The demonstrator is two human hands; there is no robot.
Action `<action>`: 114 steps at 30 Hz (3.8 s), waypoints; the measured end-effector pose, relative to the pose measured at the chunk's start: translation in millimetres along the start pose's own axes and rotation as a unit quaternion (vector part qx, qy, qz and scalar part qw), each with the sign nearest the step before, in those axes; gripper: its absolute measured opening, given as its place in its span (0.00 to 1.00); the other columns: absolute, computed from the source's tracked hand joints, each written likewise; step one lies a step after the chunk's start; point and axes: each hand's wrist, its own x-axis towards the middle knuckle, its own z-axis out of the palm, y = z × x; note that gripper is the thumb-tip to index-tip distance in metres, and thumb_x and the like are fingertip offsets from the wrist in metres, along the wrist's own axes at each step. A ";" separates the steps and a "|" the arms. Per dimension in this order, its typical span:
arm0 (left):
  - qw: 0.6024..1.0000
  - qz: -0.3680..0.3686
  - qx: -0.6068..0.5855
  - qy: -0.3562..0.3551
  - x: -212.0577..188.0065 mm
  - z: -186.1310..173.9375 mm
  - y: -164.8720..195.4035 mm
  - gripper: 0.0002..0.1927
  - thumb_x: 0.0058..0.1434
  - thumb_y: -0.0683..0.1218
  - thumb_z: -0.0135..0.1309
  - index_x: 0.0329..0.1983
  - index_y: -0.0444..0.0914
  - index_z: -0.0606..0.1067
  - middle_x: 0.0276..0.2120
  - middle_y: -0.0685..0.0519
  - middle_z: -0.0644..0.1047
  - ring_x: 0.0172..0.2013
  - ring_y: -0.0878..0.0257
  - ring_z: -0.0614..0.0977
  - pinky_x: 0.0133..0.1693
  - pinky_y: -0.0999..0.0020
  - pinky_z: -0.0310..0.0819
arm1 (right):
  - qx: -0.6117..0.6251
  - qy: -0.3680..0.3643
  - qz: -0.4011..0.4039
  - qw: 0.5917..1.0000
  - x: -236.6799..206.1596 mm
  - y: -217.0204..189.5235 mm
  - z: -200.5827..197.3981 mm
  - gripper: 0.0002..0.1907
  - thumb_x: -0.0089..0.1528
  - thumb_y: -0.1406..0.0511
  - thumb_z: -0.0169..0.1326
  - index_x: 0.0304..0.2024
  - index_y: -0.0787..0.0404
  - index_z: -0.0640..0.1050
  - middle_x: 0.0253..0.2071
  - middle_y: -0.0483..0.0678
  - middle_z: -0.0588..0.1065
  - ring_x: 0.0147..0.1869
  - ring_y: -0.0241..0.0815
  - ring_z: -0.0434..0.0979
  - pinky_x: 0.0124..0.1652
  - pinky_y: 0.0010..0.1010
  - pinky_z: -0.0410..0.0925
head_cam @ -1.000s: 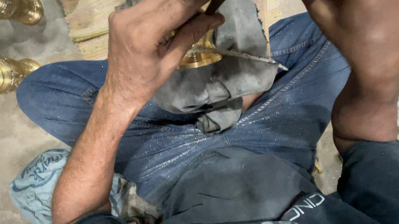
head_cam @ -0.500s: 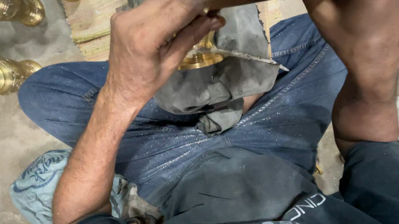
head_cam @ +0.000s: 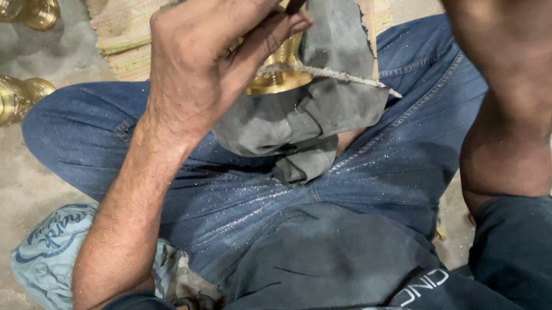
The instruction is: The person sits cross-legged on the floor with a brass vase held against a cloth pad on their lap. They hold a chisel against the vase surface and strike it with a wooden mallet, engraving decorative patterns, repositioning the chisel and rotating the vase to work different areas.
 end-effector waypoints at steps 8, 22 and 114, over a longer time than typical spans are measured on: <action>1.000 0.017 0.014 -0.006 0.8 3.3 -4.8 0.18 0.75 0.44 0.66 0.63 0.41 0.73 0.39 0.55 0.77 0.37 0.65 0.82 0.38 0.69 0.78 | -0.001 0.001 0.004 1.000 -0.9 -1.8 3.7 0.23 0.68 0.75 0.61 0.62 0.63 0.67 0.46 0.53 0.72 0.43 0.49 0.73 0.44 0.35 0.66; 0.999 0.018 0.022 -0.015 9.2 -2.6 4.4 0.15 0.73 0.44 0.65 0.58 0.40 0.74 0.36 0.54 0.72 0.36 0.64 0.79 0.37 0.67 0.75 | 0.017 0.009 0.038 0.999 -6.9 -7.2 -0.5 0.20 0.69 0.76 0.59 0.59 0.63 0.68 0.46 0.51 0.73 0.43 0.46 0.74 0.45 0.32 0.67; 0.997 -0.079 -0.001 -0.007 2.3 8.0 6.2 0.16 0.72 0.45 0.68 0.58 0.40 0.77 0.43 0.55 0.82 0.40 0.67 0.86 0.40 0.75 0.83 | 0.019 0.019 -0.017 0.999 43.9 -25.7 27.1 0.26 0.59 0.75 0.64 0.59 0.64 0.73 0.49 0.56 0.74 0.53 0.59 0.73 0.52 0.47 0.65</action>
